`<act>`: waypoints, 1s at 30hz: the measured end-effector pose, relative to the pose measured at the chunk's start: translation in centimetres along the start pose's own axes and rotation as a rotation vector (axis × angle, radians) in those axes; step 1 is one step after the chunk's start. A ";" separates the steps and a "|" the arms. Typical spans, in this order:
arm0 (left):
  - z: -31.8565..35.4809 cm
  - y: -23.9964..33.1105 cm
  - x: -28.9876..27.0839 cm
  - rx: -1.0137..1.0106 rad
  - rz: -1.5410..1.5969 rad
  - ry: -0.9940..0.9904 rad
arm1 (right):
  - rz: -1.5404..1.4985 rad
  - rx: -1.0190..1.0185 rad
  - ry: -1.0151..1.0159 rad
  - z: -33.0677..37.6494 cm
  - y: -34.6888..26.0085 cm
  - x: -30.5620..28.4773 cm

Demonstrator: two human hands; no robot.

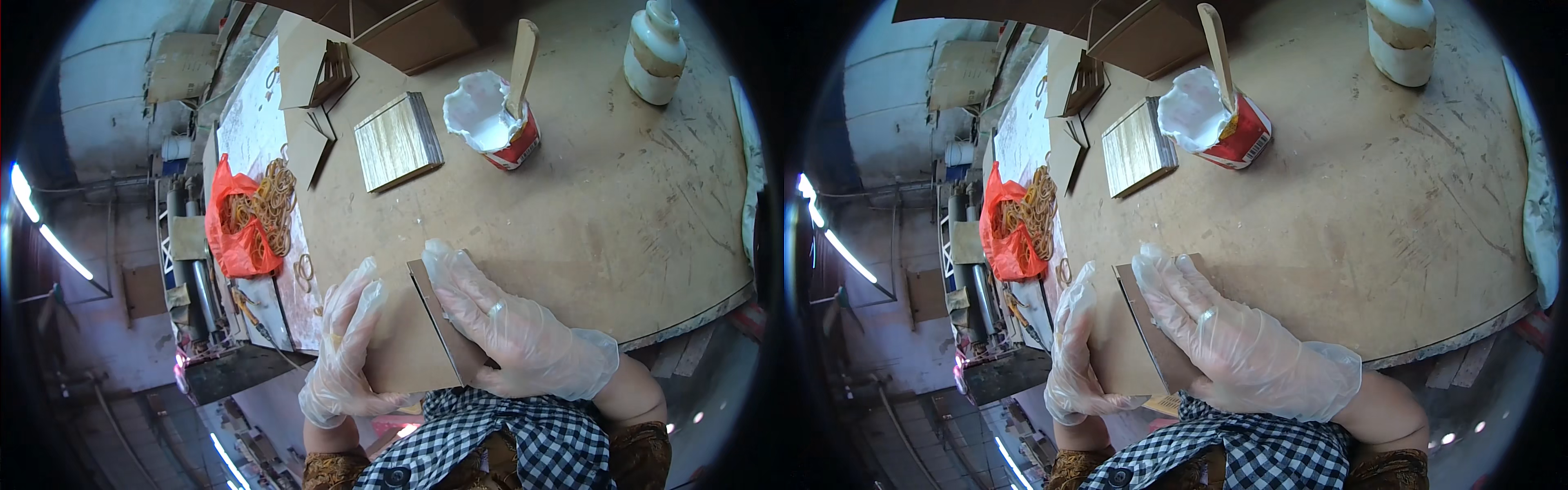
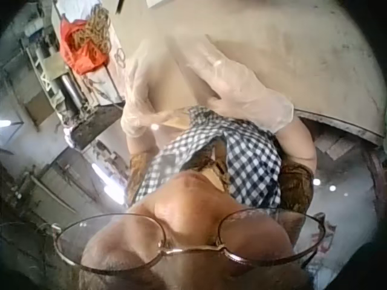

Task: The person assembles small cardboard boxes by hand. They align and press the flaps of the cardboard pieces together to form the box structure, then secure the assembled boxes with rubber bands. The person repeats this process for multiple boxes, placing the finished units on the table.

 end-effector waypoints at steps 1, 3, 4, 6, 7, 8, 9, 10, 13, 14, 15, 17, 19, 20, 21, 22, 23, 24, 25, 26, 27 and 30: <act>-0.1 -0.1 0.1 0.024 -0.014 0.016 | 0.000 0.008 -0.004 0.0 0.0 0.0; 0.0 -0.4 0.2 0.046 -0.013 0.016 | -0.001 0.012 -0.016 0.0 0.0 -0.1; 0.0 -0.5 0.2 0.057 -0.013 0.017 | -0.001 0.013 -0.022 0.0 0.1 -0.1; -0.1 -0.3 0.0 0.050 -0.035 0.002 | -0.011 0.021 -0.017 0.1 0.1 0.0; -0.2 -0.2 -0.1 0.047 -0.046 -0.005 | -0.016 0.024 -0.015 0.1 0.1 0.0; -0.2 -0.2 -0.2 0.045 -0.048 -0.010 | -0.016 0.030 -0.018 0.0 0.1 0.0; -0.2 -0.2 -0.2 0.044 -0.049 -0.015 | -0.017 0.036 -0.021 0.0 0.0 -0.1; -0.2 -0.2 -0.2 0.042 -0.050 -0.019 | -0.017 0.041 -0.024 0.0 0.0 -0.1; -0.2 -0.1 -0.2 0.024 -0.048 -0.014 | 0.008 0.025 -0.016 0.0 -0.1 -0.2; -0.3 0.0 -0.3 0.016 -0.052 -0.023 | 0.006 0.025 -0.019 0.0 -0.1 -0.2; -0.6 0.3 -0.6 0.005 -0.064 -0.044 | 0.006 0.026 -0.024 0.0 0.0 -0.2; -0.7 0.4 -0.7 -0.001 -0.088 -0.066 | 0.003 0.027 -0.028 -0.1 0.0 -0.2; -0.7 0.4 -0.7 0.011 -0.113 -0.071 | -0.004 0.030 -0.022 0.0 0.0 -0.2; -0.7 0.4 -0.7 0.018 -0.114 -0.067 | 0.001 0.031 -0.025 -0.1 0.0 -0.2; -0.8 0.4 -0.7 0.027 -0.116 -0.063 | 0.006 0.031 -0.026 -0.1 0.0 -0.2; -0.8 0.4 -0.8 0.035 -0.119 -0.059 | 0.011 0.030 -0.027 -0.1 0.0 -0.2; -0.9 0.4 -0.8 0.035 -0.124 -0.065 | 0.009 0.029 -0.027 -0.1 0.0 -0.2; -0.9 0.5 -0.9 0.033 -0.130 -0.070 | 0.005 0.027 -0.029 -0.1 0.0 -0.2; -0.9 0.5 -0.9 0.032 -0.135 -0.076 | 0.002 0.025 -0.031 -0.1 0.1 -0.2; -0.9 0.5 -0.9 0.026 -0.125 -0.075 | 0.001 0.024 -0.033 -0.1 0.0 -0.2; -0.8 0.5 -0.8 0.018 -0.115 -0.073 | 0.000 0.024 -0.037 -0.1 0.0 -0.3; -0.6 0.6 -0.5 0.003 -0.094 -0.056 | -0.013 0.047 -0.030 -0.1 -0.1 -0.2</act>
Point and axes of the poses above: each hand's wrist, its own z-axis away from the middle knuckle, its own x-axis out of the palm, y = z × x, the point moved 1 cm from there along -z, towards the middle knuckle, and after that the axes turned 9 degrees about -z, right-handed, at the moved point
